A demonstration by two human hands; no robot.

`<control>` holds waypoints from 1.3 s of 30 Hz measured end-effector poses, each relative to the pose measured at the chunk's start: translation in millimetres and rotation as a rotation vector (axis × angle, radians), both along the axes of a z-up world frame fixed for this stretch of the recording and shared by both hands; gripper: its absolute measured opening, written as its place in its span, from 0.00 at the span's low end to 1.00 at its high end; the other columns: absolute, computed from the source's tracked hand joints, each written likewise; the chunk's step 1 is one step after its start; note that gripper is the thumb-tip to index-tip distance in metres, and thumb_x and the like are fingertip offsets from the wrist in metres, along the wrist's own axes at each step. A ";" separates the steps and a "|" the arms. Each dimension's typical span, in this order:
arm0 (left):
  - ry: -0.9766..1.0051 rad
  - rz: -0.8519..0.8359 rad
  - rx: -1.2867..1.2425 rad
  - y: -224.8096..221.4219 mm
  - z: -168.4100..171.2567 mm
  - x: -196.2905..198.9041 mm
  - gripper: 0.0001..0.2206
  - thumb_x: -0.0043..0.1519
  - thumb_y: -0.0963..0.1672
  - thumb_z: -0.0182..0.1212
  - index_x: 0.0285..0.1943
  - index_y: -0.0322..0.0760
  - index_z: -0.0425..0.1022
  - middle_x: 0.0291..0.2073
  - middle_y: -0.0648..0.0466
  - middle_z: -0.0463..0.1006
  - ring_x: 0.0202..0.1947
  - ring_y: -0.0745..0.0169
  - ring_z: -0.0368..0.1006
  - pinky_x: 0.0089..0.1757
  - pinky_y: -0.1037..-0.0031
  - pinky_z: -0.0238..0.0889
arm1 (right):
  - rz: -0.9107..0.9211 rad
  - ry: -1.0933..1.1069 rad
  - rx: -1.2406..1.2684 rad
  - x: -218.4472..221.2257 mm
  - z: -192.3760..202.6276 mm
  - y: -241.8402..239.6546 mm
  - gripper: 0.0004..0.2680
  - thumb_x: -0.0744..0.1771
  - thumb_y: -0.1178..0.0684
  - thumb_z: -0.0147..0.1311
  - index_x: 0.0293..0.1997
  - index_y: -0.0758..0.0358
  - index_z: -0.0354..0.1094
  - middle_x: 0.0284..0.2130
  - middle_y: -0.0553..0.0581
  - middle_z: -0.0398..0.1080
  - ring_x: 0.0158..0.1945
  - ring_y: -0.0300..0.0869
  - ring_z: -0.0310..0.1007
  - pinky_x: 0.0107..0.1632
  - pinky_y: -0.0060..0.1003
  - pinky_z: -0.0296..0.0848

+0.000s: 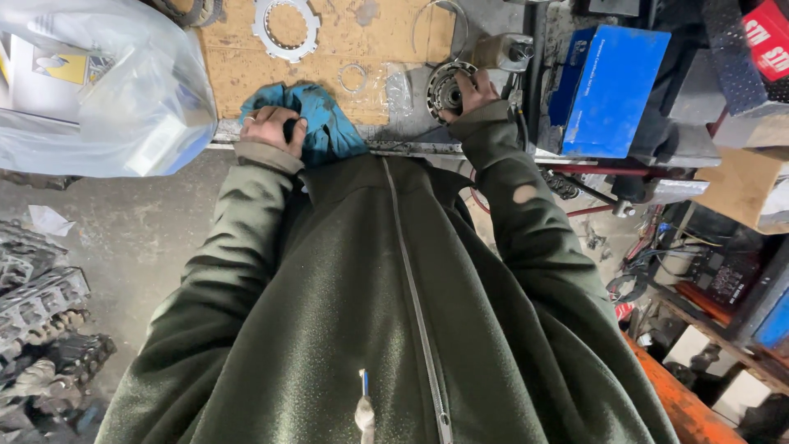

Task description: The person handles clutch friction and steel plates at a workbench, picking up individual plates, turning them over, and fitting them into a clutch hub/basket assembly. They stack the plates in sequence and press them into place by hand while checking alignment.

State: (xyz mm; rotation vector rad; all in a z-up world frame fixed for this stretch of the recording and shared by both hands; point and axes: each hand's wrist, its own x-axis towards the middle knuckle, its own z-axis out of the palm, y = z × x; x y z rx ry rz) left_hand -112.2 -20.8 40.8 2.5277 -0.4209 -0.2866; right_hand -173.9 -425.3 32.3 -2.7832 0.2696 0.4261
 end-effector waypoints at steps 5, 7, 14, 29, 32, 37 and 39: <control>0.007 0.011 -0.018 -1.7 12.2 1.7 0.12 0.64 0.49 0.66 0.50 0.39 0.81 0.48 0.44 0.80 0.52 0.36 0.72 0.53 0.53 0.64 | 0.002 -0.011 0.036 2.0 0.6 -1.4 0.30 0.59 0.44 0.73 0.66 0.58 0.63 0.59 0.68 0.61 0.61 0.65 0.66 0.60 0.55 0.70; -0.010 0.046 -0.057 -5.0 21.8 2.6 0.13 0.64 0.49 0.66 0.52 0.39 0.81 0.49 0.43 0.80 0.51 0.35 0.72 0.53 0.53 0.64 | 0.026 -0.052 0.039 0.6 4.0 -4.4 0.30 0.59 0.44 0.73 0.66 0.59 0.63 0.59 0.68 0.62 0.60 0.65 0.66 0.60 0.54 0.70; -0.144 0.010 -0.086 -30.1 55.5 12.0 0.13 0.60 0.47 0.68 0.51 0.38 0.81 0.51 0.41 0.80 0.47 0.35 0.73 0.49 0.50 0.63 | 0.053 -0.159 0.041 -4.3 20.7 -2.9 0.29 0.58 0.46 0.74 0.65 0.58 0.65 0.54 0.67 0.64 0.57 0.63 0.70 0.56 0.52 0.75; 0.600 -0.098 -0.721 -83.1 64.9 -2.8 0.11 0.67 0.44 0.62 0.50 0.30 0.79 0.36 0.48 0.86 0.37 0.67 0.81 0.40 0.74 0.73 | 0.240 -0.481 0.315 -3.2 102.2 121.6 0.29 0.59 0.47 0.74 0.64 0.65 0.67 0.46 0.63 0.64 0.46 0.53 0.71 0.47 0.46 0.75; 0.561 -0.069 -0.618 -78.5 75.1 0.4 0.09 0.66 0.44 0.64 0.48 0.30 0.79 0.34 0.48 0.85 0.35 0.70 0.80 0.39 0.75 0.71 | 0.254 -0.492 0.311 -2.5 104.7 124.0 0.28 0.59 0.47 0.74 0.65 0.65 0.66 0.47 0.62 0.64 0.48 0.53 0.71 0.50 0.47 0.74; 0.456 -0.103 -0.606 -73.4 75.4 1.1 0.09 0.66 0.43 0.65 0.48 0.29 0.79 0.33 0.49 0.84 0.32 0.69 0.78 0.37 0.75 0.70 | 0.281 -0.491 0.355 -2.6 104.2 120.5 0.29 0.61 0.46 0.75 0.67 0.64 0.65 0.51 0.63 0.65 0.52 0.54 0.71 0.54 0.47 0.74; 0.500 -0.085 -0.624 -70.0 72.7 1.0 0.09 0.67 0.43 0.64 0.48 0.29 0.79 0.32 0.50 0.84 0.32 0.70 0.77 0.37 0.76 0.70 | 0.292 -0.516 0.371 -0.5 102.9 119.4 0.30 0.60 0.45 0.75 0.67 0.64 0.65 0.52 0.64 0.65 0.54 0.55 0.71 0.56 0.47 0.74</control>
